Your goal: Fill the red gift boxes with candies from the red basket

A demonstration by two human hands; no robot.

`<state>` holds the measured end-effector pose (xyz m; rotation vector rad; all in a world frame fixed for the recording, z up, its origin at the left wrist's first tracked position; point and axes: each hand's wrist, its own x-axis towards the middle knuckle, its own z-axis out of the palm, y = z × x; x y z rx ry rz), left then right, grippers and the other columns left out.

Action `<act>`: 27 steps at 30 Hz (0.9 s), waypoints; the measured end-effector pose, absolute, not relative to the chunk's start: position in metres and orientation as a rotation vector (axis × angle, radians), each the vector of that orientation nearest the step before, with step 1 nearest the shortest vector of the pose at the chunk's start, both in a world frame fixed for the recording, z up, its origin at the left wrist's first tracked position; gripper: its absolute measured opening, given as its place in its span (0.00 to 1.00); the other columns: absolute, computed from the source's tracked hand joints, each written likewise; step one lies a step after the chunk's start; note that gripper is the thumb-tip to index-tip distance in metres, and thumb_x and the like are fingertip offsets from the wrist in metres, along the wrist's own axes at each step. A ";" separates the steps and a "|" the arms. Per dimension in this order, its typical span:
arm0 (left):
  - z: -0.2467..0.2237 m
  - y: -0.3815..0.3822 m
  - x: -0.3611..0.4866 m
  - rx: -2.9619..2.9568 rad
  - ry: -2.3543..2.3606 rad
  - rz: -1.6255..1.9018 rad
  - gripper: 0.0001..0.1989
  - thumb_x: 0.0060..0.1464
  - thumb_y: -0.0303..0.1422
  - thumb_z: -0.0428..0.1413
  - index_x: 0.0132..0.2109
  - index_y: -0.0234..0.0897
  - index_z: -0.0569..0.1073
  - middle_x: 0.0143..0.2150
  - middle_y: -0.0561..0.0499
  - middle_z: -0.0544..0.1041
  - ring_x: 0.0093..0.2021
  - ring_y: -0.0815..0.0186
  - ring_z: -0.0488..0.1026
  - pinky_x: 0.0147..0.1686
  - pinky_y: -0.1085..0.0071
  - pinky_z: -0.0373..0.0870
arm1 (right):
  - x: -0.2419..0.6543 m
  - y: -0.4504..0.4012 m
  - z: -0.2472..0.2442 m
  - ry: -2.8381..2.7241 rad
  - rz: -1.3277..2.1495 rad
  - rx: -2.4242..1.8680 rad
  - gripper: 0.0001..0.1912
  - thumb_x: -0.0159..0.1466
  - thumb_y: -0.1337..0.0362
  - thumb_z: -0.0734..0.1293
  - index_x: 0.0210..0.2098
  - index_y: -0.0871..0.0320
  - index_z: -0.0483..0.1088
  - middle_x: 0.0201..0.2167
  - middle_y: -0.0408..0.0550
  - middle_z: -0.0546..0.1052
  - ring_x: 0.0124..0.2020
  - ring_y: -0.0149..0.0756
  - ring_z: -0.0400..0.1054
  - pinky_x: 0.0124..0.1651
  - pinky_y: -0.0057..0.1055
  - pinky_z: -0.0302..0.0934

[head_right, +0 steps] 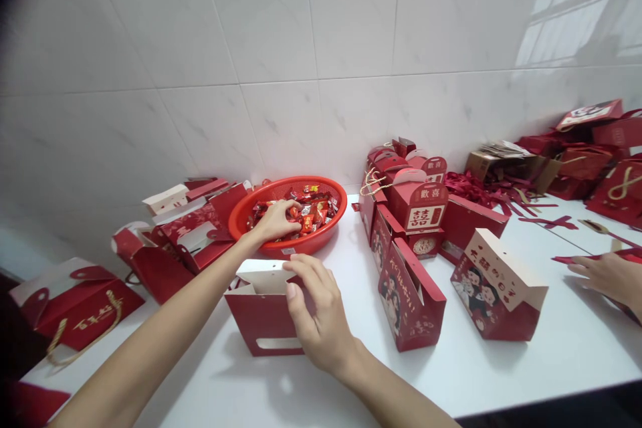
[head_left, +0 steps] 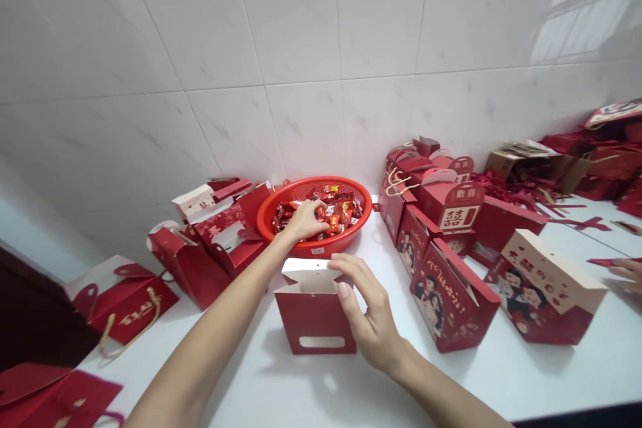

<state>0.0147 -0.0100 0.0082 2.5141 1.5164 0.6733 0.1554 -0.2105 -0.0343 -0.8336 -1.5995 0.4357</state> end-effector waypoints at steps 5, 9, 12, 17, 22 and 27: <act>0.009 -0.011 0.014 2.434 1.478 0.867 0.22 0.42 0.29 0.61 0.48 0.37 0.75 0.47 0.47 0.76 0.49 0.57 0.73 0.55 0.63 0.67 | 0.156 -0.210 -0.035 -1.605 0.435 -0.826 0.14 0.72 0.64 0.57 0.54 0.52 0.68 0.55 0.52 0.73 0.59 0.42 0.66 0.58 0.42 0.63; 0.011 -0.012 0.014 2.382 1.433 0.959 0.21 0.43 0.29 0.60 0.48 0.38 0.74 0.49 0.48 0.76 0.51 0.57 0.73 0.57 0.63 0.66 | 0.157 -0.211 -0.037 -1.601 0.437 -0.816 0.14 0.72 0.64 0.57 0.54 0.52 0.67 0.55 0.53 0.72 0.59 0.41 0.66 0.58 0.42 0.63; 0.012 -0.013 0.014 2.363 1.399 0.986 0.20 0.44 0.28 0.60 0.48 0.38 0.74 0.49 0.48 0.76 0.53 0.57 0.72 0.58 0.63 0.65 | 0.157 -0.211 -0.039 -1.605 0.449 -0.811 0.14 0.72 0.64 0.57 0.55 0.52 0.67 0.55 0.52 0.72 0.58 0.40 0.66 0.59 0.41 0.63; 0.012 -0.014 0.014 2.337 1.390 0.995 0.21 0.44 0.31 0.63 0.48 0.38 0.74 0.51 0.48 0.75 0.54 0.57 0.72 0.59 0.62 0.64 | 0.157 -0.211 -0.039 -1.605 0.463 -0.811 0.14 0.72 0.64 0.57 0.55 0.51 0.67 0.56 0.51 0.71 0.59 0.40 0.65 0.60 0.40 0.61; 0.010 -0.012 0.013 2.287 1.354 1.012 0.24 0.45 0.39 0.66 0.49 0.38 0.74 0.51 0.46 0.76 0.53 0.56 0.72 0.57 0.62 0.65 | 0.157 -0.210 -0.039 -1.608 0.472 -0.811 0.15 0.72 0.64 0.57 0.55 0.52 0.67 0.56 0.51 0.71 0.59 0.40 0.65 0.60 0.40 0.61; 0.011 -0.010 0.013 2.052 1.259 1.055 0.19 0.46 0.41 0.64 0.44 0.37 0.75 0.44 0.47 0.78 0.48 0.57 0.74 0.53 0.62 0.67 | 0.157 -0.209 -0.041 -1.606 0.465 -0.790 0.15 0.72 0.65 0.57 0.55 0.51 0.67 0.56 0.50 0.71 0.59 0.39 0.65 0.60 0.39 0.61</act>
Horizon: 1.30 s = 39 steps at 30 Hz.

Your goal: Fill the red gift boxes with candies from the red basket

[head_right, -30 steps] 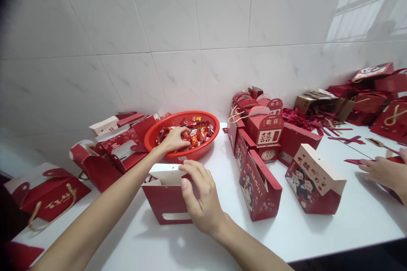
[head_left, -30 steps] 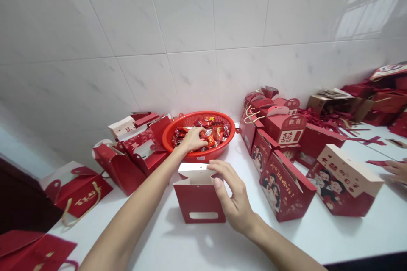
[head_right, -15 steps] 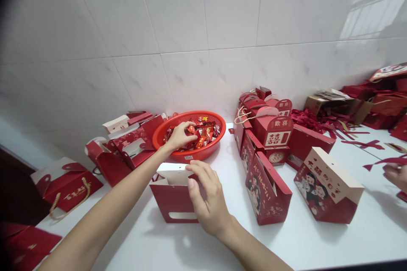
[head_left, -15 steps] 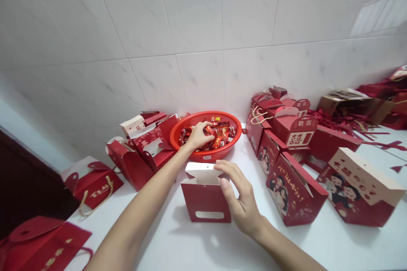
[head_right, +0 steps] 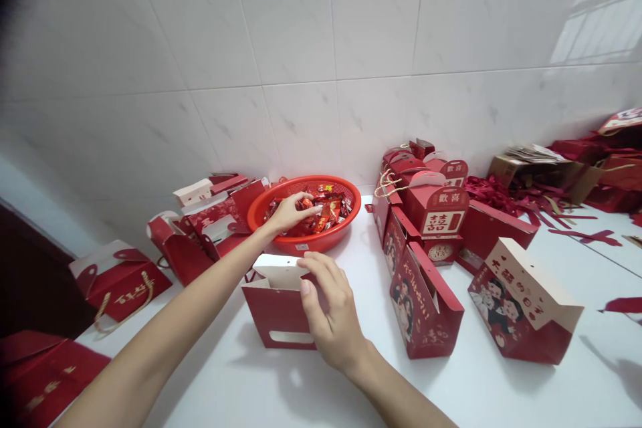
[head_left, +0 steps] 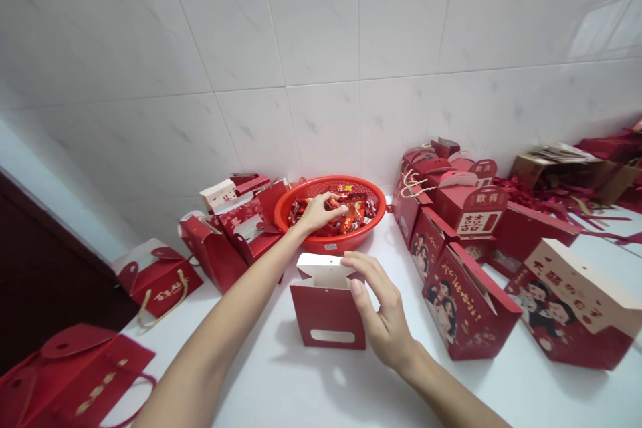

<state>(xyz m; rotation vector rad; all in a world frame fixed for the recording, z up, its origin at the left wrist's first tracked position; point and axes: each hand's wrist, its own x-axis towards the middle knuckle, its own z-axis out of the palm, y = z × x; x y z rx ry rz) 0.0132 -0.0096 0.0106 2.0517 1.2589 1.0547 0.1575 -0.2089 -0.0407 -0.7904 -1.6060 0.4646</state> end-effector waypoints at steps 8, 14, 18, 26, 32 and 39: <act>0.015 -0.005 0.005 1.682 1.155 1.069 0.14 0.44 0.25 0.56 0.42 0.35 0.74 0.32 0.53 0.76 0.30 0.69 0.74 0.35 0.71 0.72 | 0.158 -0.210 -0.042 -1.619 0.488 -0.790 0.15 0.72 0.64 0.58 0.56 0.49 0.67 0.56 0.49 0.71 0.60 0.40 0.64 0.59 0.39 0.62; 0.020 -0.009 -0.008 1.627 1.144 1.064 0.15 0.38 0.26 0.60 0.39 0.35 0.76 0.25 0.57 0.73 0.27 0.69 0.71 0.33 0.72 0.71 | 0.159 -0.210 -0.040 -1.623 0.494 -0.802 0.15 0.72 0.64 0.58 0.56 0.50 0.67 0.56 0.50 0.71 0.60 0.41 0.64 0.58 0.39 0.63; 0.021 -0.013 -0.013 1.601 1.126 1.068 0.15 0.40 0.36 0.65 0.36 0.33 0.77 0.32 0.51 0.78 0.33 0.65 0.75 0.38 0.68 0.72 | 0.160 -0.211 -0.039 -1.628 0.491 -0.796 0.14 0.72 0.64 0.58 0.55 0.50 0.67 0.56 0.50 0.71 0.59 0.41 0.64 0.58 0.39 0.63; 0.028 -0.030 -0.028 1.861 1.050 1.101 0.24 0.40 0.41 0.68 0.44 0.34 0.78 0.48 0.46 0.78 0.44 0.59 0.74 0.46 0.62 0.71 | 0.160 -0.213 -0.040 -1.628 0.486 -0.807 0.15 0.72 0.64 0.58 0.56 0.51 0.66 0.57 0.50 0.71 0.60 0.39 0.64 0.60 0.37 0.62; 0.039 -0.064 -0.032 1.810 0.926 1.129 0.26 0.43 0.38 0.67 0.50 0.37 0.74 0.51 0.46 0.75 0.42 0.62 0.74 0.42 0.65 0.72 | 0.160 -0.215 -0.037 -1.647 0.424 -0.765 0.18 0.72 0.68 0.57 0.59 0.50 0.65 0.58 0.49 0.69 0.62 0.36 0.62 0.61 0.33 0.60; 0.056 -0.110 -0.038 1.846 0.857 1.137 0.18 0.48 0.36 0.66 0.47 0.37 0.76 0.50 0.46 0.76 0.47 0.60 0.73 0.47 0.65 0.70 | 0.161 -0.216 -0.033 -1.679 0.443 -0.784 0.13 0.72 0.65 0.57 0.51 0.51 0.70 0.62 0.51 0.64 0.63 0.40 0.62 0.60 0.35 0.61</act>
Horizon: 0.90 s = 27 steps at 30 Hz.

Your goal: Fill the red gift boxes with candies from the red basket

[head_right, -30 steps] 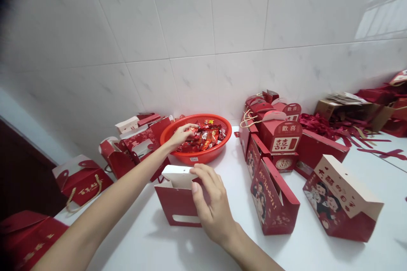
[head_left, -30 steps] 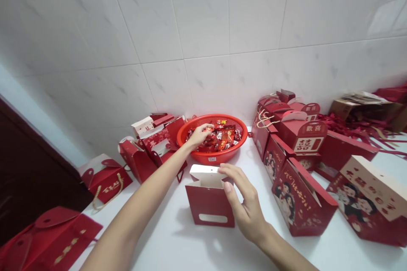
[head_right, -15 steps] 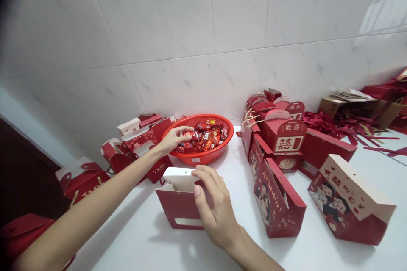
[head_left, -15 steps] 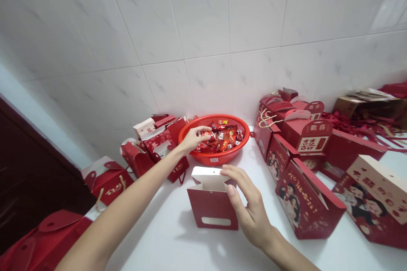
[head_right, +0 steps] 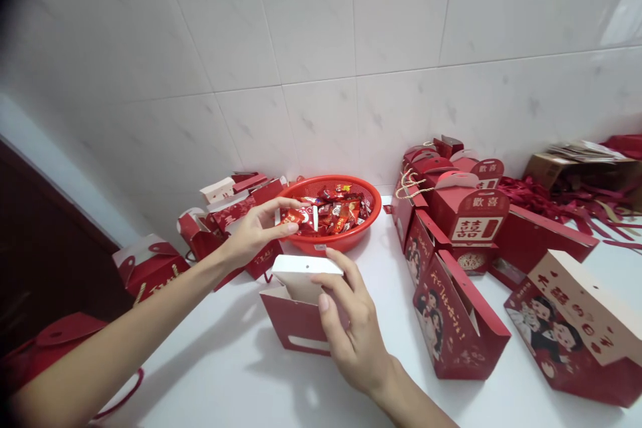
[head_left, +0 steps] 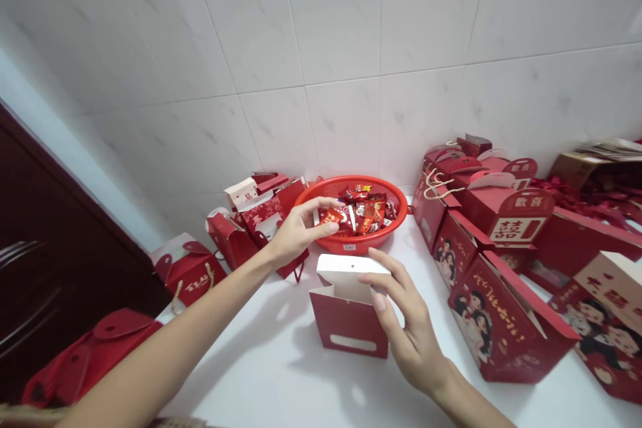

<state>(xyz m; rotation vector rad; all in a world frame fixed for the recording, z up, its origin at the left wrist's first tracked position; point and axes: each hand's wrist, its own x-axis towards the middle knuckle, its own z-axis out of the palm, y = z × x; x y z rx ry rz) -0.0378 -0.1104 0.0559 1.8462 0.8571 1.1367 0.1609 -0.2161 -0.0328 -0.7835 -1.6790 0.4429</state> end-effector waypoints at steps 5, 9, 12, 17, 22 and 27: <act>0.062 -0.139 -0.036 1.853 0.812 1.166 0.16 0.49 0.34 0.66 0.45 0.37 0.76 0.47 0.47 0.76 0.41 0.64 0.73 0.40 0.70 0.71 | 0.162 -0.212 -0.031 -1.676 0.503 -0.851 0.11 0.71 0.61 0.59 0.50 0.53 0.69 0.63 0.52 0.64 0.65 0.44 0.58 0.63 0.40 0.58; 0.060 -0.160 -0.029 1.834 0.734 1.057 0.18 0.52 0.34 0.65 0.49 0.38 0.74 0.43 0.48 0.78 0.39 0.63 0.75 0.36 0.70 0.72 | 0.162 -0.209 -0.033 -1.646 0.532 -0.853 0.14 0.70 0.58 0.59 0.53 0.56 0.64 0.56 0.56 0.69 0.63 0.47 0.60 0.60 0.42 0.61; 0.056 -0.170 -0.026 1.873 0.713 0.999 0.19 0.53 0.33 0.63 0.52 0.40 0.72 0.47 0.47 0.78 0.44 0.60 0.76 0.43 0.67 0.73 | 0.160 -0.209 -0.032 -1.646 0.571 -0.848 0.17 0.70 0.57 0.59 0.56 0.56 0.62 0.57 0.56 0.68 0.60 0.47 0.62 0.56 0.41 0.63; 0.049 -0.172 -0.025 1.978 0.750 0.994 0.24 0.51 0.31 0.65 0.55 0.43 0.69 0.53 0.47 0.75 0.54 0.57 0.72 0.50 0.64 0.70 | 0.160 -0.209 -0.027 -1.656 0.599 -0.815 0.22 0.70 0.56 0.59 0.61 0.55 0.59 0.60 0.56 0.66 0.58 0.46 0.63 0.57 0.40 0.62; 0.050 -0.170 -0.027 2.004 0.770 0.926 0.21 0.52 0.31 0.64 0.53 0.41 0.71 0.52 0.48 0.76 0.50 0.59 0.74 0.47 0.65 0.70 | 0.161 -0.209 -0.026 -1.673 0.635 -0.805 0.26 0.71 0.56 0.59 0.65 0.55 0.55 0.59 0.54 0.66 0.57 0.45 0.62 0.60 0.40 0.59; 0.056 -0.168 -0.028 2.134 0.822 0.854 0.15 0.53 0.32 0.63 0.48 0.38 0.75 0.43 0.50 0.78 0.37 0.65 0.73 0.36 0.71 0.69 | 0.161 -0.208 -0.028 -1.667 0.629 -0.781 0.26 0.71 0.56 0.59 0.65 0.55 0.56 0.60 0.55 0.65 0.59 0.45 0.61 0.61 0.40 0.58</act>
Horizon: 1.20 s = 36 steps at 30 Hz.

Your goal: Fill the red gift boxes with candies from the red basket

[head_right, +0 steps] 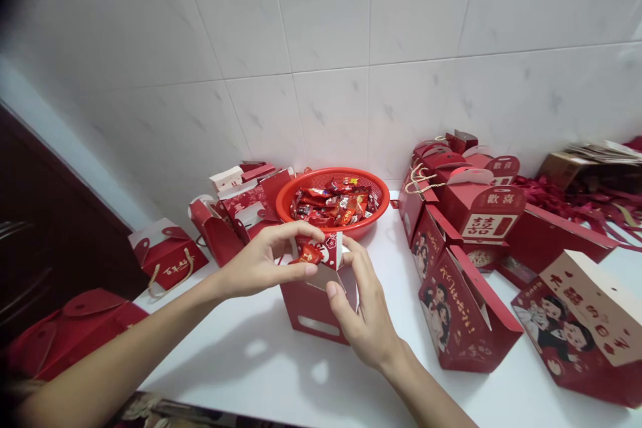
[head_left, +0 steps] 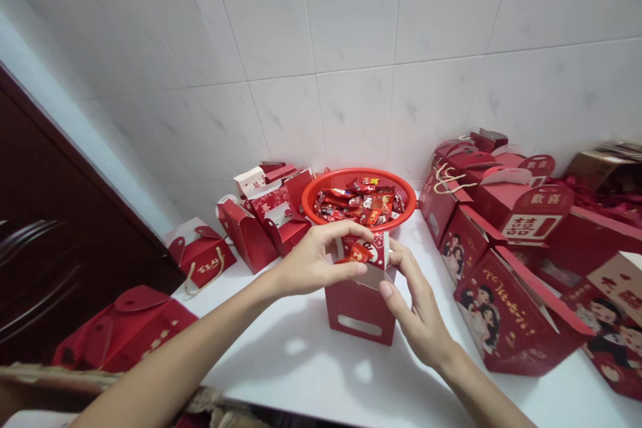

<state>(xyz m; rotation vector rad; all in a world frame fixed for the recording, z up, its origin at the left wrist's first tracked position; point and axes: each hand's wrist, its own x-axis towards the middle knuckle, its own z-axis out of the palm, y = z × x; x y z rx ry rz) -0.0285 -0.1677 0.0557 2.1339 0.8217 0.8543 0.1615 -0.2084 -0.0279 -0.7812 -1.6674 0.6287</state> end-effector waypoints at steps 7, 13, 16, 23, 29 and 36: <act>0.059 -0.166 -0.030 2.308 0.777 0.869 0.11 0.51 0.28 0.63 0.44 0.38 0.77 0.42 0.50 0.79 0.40 0.64 0.74 0.43 0.69 0.71 | 0.162 -0.210 -0.029 -1.667 0.623 -0.805 0.25 0.71 0.55 0.59 0.64 0.55 0.57 0.58 0.56 0.66 0.57 0.46 0.63 0.60 0.43 0.60; 0.064 -0.165 -0.035 2.381 0.765 0.802 0.11 0.52 0.32 0.63 0.44 0.38 0.77 0.43 0.48 0.80 0.42 0.62 0.76 0.46 0.66 0.72 | 0.162 -0.209 -0.028 -1.669 0.631 -0.775 0.24 0.70 0.56 0.60 0.64 0.54 0.57 0.59 0.55 0.67 0.61 0.47 0.61 0.60 0.43 0.60; 0.065 -0.163 -0.038 2.405 0.777 0.785 0.13 0.52 0.33 0.64 0.45 0.39 0.78 0.42 0.49 0.81 0.40 0.62 0.76 0.46 0.66 0.72 | 0.162 -0.209 -0.028 -1.678 0.618 -0.760 0.19 0.70 0.58 0.60 0.59 0.54 0.63 0.60 0.54 0.66 0.63 0.47 0.59 0.64 0.44 0.57; 0.068 -0.162 -0.040 2.397 0.788 0.730 0.17 0.49 0.36 0.67 0.47 0.39 0.78 0.44 0.48 0.81 0.43 0.62 0.76 0.48 0.65 0.71 | 0.162 -0.210 -0.026 -1.691 0.612 -0.754 0.16 0.70 0.58 0.60 0.56 0.53 0.66 0.62 0.53 0.65 0.65 0.46 0.57 0.66 0.44 0.55; 0.071 -0.163 -0.043 2.434 0.717 0.670 0.13 0.54 0.36 0.64 0.47 0.42 0.80 0.45 0.47 0.81 0.46 0.60 0.76 0.50 0.63 0.71 | 0.163 -0.210 -0.030 -1.682 0.587 -0.787 0.15 0.70 0.57 0.60 0.54 0.54 0.66 0.61 0.55 0.66 0.65 0.47 0.58 0.65 0.44 0.57; 0.070 -0.162 -0.051 2.333 0.666 0.633 0.12 0.57 0.32 0.61 0.49 0.44 0.81 0.54 0.45 0.79 0.55 0.56 0.74 0.55 0.59 0.69 | 0.163 -0.209 -0.032 -1.684 0.574 -0.788 0.16 0.71 0.58 0.59 0.56 0.54 0.64 0.61 0.55 0.66 0.64 0.45 0.59 0.64 0.42 0.58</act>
